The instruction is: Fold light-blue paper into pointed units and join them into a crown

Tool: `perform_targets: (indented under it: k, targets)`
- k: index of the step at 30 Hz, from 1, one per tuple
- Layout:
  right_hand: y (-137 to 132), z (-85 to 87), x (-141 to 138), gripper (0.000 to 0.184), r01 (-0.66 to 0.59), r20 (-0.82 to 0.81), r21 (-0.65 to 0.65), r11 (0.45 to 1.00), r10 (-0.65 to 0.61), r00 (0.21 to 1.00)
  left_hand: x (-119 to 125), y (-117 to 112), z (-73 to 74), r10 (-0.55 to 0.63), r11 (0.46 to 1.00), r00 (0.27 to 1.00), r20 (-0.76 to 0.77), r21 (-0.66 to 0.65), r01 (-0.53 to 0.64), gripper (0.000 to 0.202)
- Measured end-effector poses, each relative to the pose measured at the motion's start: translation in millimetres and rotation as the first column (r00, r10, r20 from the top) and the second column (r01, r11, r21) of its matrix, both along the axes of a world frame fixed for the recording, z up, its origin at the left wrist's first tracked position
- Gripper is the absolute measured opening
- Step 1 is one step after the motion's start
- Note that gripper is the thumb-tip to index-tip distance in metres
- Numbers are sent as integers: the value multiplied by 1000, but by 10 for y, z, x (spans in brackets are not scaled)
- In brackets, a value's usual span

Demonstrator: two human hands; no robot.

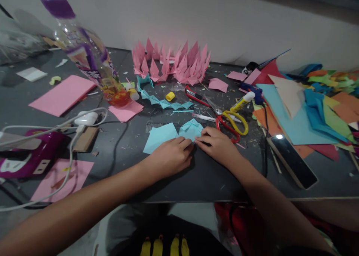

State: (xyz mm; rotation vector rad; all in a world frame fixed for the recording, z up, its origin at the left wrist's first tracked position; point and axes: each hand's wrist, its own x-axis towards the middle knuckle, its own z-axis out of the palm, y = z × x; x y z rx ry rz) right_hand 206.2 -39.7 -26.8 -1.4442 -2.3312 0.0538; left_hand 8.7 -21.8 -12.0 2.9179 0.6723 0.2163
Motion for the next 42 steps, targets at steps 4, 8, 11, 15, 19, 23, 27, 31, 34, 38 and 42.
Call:
perform_targets:
  k: [4, 8, 11, 15, 19, 23, 27, 31, 34, 38, 42]
  targets:
    - [-18, 22, 68, 21, 64, 21, -89, 994, -62, 998, -15, 21, 1, -4, 1000, 999, 44, -18, 5, 26]
    - [-9, 47, 157, 22, 44, 7, -236, 971, -43, 999, -23, 57, 1, -11, 1000, 998, 68, -27, 13, 24]
    - [12, 50, 197, 25, -17, -37, -262, 965, 7, 999, -26, 88, -16, -8, 999, 996, 84, -39, 11, 22]
    - [7, 104, 182, 28, -47, -15, -291, 956, 45, 999, -48, 193, -82, 10, 994, 984, 180, -105, 9, 19]
    - [-49, 225, 148, 36, -43, 82, -385, 922, 81, 993, -81, 350, -145, 14, 984, 953, 301, -175, 41, 12]
    - [-85, 277, 137, 37, 0, 117, -397, 918, 50, 992, -92, 404, -144, -43, 989, 966, 254, -126, 77, 12]
    - [-59, 218, 101, 34, -47, 61, -293, 955, 68, 996, -64, 361, -113, -72, 997, 987, 147, -28, 77, 15]
    - [-39, 150, 32, 22, -196, -14, -135, 971, 196, 980, -20, 308, -76, -65, 996, 997, 52, 69, 61, 11]
    - [-49, 126, 1, 17, -256, -24, -89, 963, 255, 967, -7, 296, -57, -38, 999, 997, 61, 37, 35, 10]
    - [-58, 118, -2, 18, -279, 13, -40, 959, 280, 960, -39, 344, -56, 9, 989, 982, 186, -144, 18, 10]
    - [-61, 135, -4, 20, -281, 29, -32, 959, 282, 959, -78, 385, -68, 13, 973, 967, 253, -228, 46, 16]
